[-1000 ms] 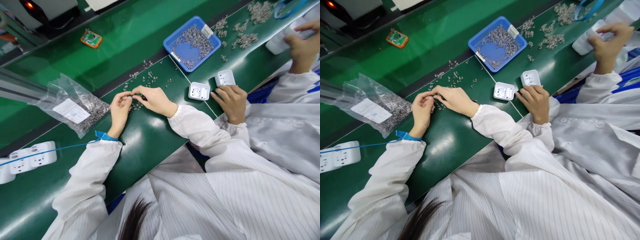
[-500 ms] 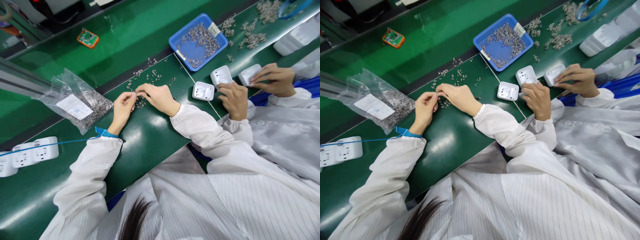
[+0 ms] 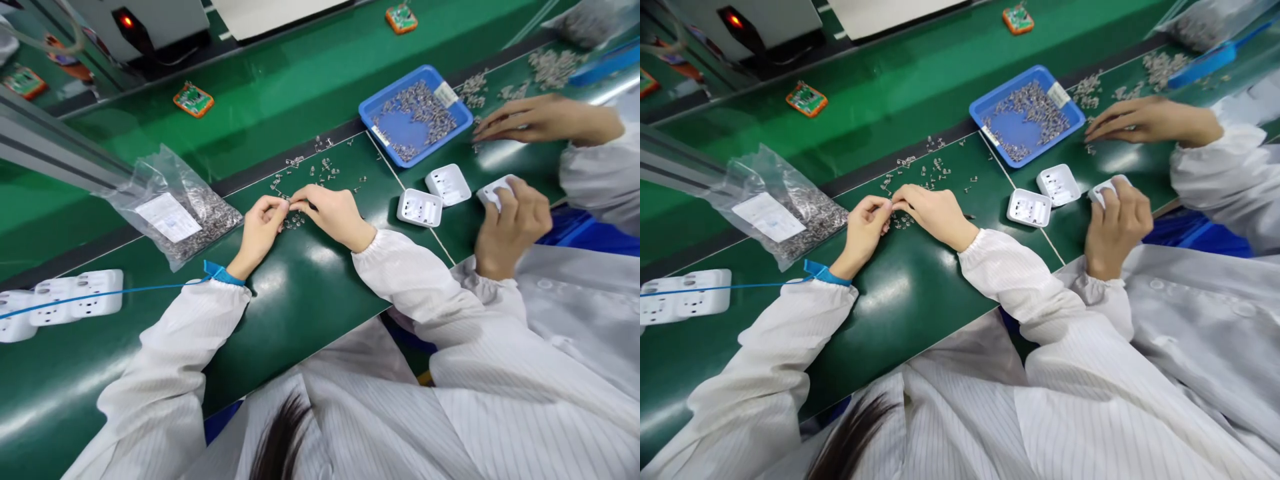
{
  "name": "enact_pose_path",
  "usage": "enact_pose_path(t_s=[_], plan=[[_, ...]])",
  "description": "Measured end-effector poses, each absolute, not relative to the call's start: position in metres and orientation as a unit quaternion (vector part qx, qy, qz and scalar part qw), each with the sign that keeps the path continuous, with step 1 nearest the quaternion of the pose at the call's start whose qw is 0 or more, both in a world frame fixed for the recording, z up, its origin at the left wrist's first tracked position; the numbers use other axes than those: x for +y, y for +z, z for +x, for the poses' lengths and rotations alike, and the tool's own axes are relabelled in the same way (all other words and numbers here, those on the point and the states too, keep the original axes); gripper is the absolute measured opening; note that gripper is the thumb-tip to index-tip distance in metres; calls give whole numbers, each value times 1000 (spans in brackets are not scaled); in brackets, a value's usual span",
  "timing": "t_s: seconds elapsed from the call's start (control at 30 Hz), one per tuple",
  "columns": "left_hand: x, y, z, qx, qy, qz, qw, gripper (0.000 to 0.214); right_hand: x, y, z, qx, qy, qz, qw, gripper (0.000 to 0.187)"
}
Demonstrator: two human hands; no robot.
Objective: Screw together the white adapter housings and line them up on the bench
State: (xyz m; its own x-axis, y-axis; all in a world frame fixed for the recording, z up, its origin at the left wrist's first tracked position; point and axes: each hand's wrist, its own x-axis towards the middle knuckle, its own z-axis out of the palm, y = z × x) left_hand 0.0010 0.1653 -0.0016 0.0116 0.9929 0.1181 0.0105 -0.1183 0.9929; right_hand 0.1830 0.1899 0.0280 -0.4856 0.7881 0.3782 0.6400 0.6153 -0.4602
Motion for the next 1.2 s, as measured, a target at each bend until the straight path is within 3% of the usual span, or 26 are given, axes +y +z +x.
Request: enact_pose_path(t_s=[0.27,0.5,0.7,1.0,1.2], plan=[[164,-2,2,474,523,535,465,39,192,29,186,-828,134,-434,329,25],[163,-4,-1,491,535,533,435,40,196,34,192,-829,112,-459,300,28],[166,-13,-6,419,590,487,489,32,188,35,187,-847,111,-438,279,36],[162,-12,-3,403,590,519,470,51,167,30,170,-884,137,-407,184,47],[164,-16,-5,390,566,568,454,60,166,23,166,-880,184,-400,180,36]])
